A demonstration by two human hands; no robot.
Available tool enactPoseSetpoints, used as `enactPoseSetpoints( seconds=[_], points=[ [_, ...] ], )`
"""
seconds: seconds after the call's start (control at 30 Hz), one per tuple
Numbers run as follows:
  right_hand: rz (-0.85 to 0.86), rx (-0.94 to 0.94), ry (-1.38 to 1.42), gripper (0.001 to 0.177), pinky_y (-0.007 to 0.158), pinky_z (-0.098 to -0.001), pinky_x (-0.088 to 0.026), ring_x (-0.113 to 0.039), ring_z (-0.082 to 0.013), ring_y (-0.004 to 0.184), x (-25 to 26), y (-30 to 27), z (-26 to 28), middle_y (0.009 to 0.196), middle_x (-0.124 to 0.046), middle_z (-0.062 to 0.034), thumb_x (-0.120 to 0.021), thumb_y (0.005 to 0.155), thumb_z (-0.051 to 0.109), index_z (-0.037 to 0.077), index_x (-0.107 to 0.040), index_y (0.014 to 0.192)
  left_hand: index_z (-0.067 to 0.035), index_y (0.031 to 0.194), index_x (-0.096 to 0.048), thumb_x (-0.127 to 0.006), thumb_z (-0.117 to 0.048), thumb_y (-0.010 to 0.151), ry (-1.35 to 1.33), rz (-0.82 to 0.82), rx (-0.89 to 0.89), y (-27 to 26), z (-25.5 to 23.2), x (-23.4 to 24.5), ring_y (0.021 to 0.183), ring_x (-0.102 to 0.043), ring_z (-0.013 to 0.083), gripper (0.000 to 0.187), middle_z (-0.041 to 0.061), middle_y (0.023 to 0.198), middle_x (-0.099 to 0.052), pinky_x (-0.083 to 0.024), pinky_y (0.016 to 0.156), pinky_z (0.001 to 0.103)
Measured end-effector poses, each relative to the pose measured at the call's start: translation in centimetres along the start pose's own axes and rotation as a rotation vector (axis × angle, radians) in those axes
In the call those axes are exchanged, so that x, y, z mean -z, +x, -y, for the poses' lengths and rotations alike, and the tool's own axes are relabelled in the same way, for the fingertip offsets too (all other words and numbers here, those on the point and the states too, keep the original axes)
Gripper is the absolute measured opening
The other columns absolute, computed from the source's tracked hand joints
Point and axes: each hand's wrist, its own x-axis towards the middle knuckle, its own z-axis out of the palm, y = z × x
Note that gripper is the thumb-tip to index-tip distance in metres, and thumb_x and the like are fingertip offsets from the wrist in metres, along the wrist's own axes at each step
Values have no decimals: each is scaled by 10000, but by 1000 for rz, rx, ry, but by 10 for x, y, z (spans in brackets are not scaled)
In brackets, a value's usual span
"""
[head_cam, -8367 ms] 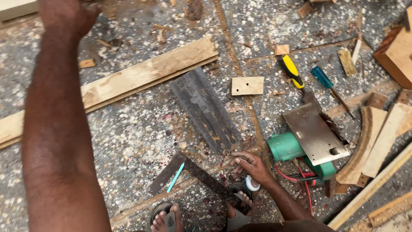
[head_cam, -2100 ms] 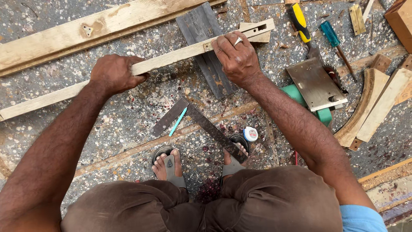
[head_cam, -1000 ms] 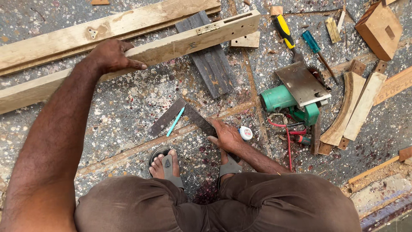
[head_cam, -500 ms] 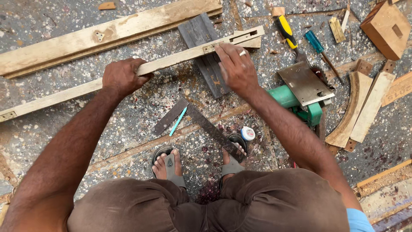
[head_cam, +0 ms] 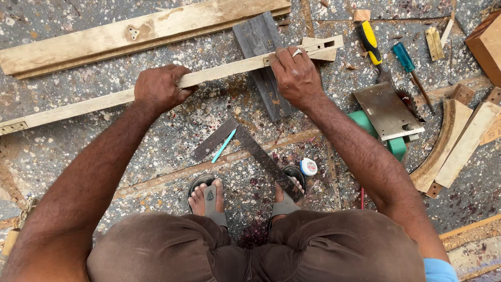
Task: The person measures and marks a wood plank using a tape measure and pencil, then cuts it with a circular saw. They use a square to check angles and join wood pieces with a hammer.
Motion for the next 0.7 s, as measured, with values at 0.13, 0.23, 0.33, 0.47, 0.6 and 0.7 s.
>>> enactPoseSetpoints(
  seconds=[0.13,0.23,0.33,0.47,0.6,0.7],
  points=[
    [127,-17,24,136,892,-485,-609,-654,-249,891,9,11,-4,1010,-645,-161,-617,1029,26,-33,-679,1135,-200,1301,-706,-674,-631,938,-11,-24,-20,1,4,-4,678,-674,154,565,53,1130,-757,-576,502,352],
    [320,-46,52,229,891,-491,-589,-617,-283,927,15,25,-7,1006,-610,-176,-675,955,158,-31,-642,1080,-205,1291,-712,-663,-630,962,-7,-7,-2,1,2,-3,683,-679,160,540,53,1122,-756,-582,520,362],
    [493,-65,13,149,953,-473,-565,-603,-285,1045,14,41,-12,1084,-609,-177,-676,960,55,-2,-625,1088,-207,1272,-716,-677,-627,938,9,-43,-17,-1,3,-4,656,-667,158,538,54,1115,-752,-575,493,364],
    [619,-57,4,381,961,-483,-534,-617,-311,1048,17,58,-15,1094,-633,-206,-797,881,201,-30,-620,1127,-232,1242,-734,-667,-565,982,-37,-8,5,1,4,-8,676,-644,131,427,26,1041,-765,-572,523,345],
    [660,-22,1,511,993,-464,-524,-637,-331,1058,20,68,-19,1107,-649,-218,-843,841,302,-41,-613,1142,-218,1212,-736,-699,-568,954,-3,-50,-35,0,5,-9,649,-635,131,437,30,1041,-756,-557,477,340],
    [652,-20,-8,511,991,-464,-526,-644,-331,1072,17,68,-21,1106,-657,-214,-845,839,302,-34,-617,1149,-223,1207,-741,-688,-560,988,-38,-25,-17,1,5,-8,674,-640,129,406,19,1031,-759,-556,510,336]
  ],
)
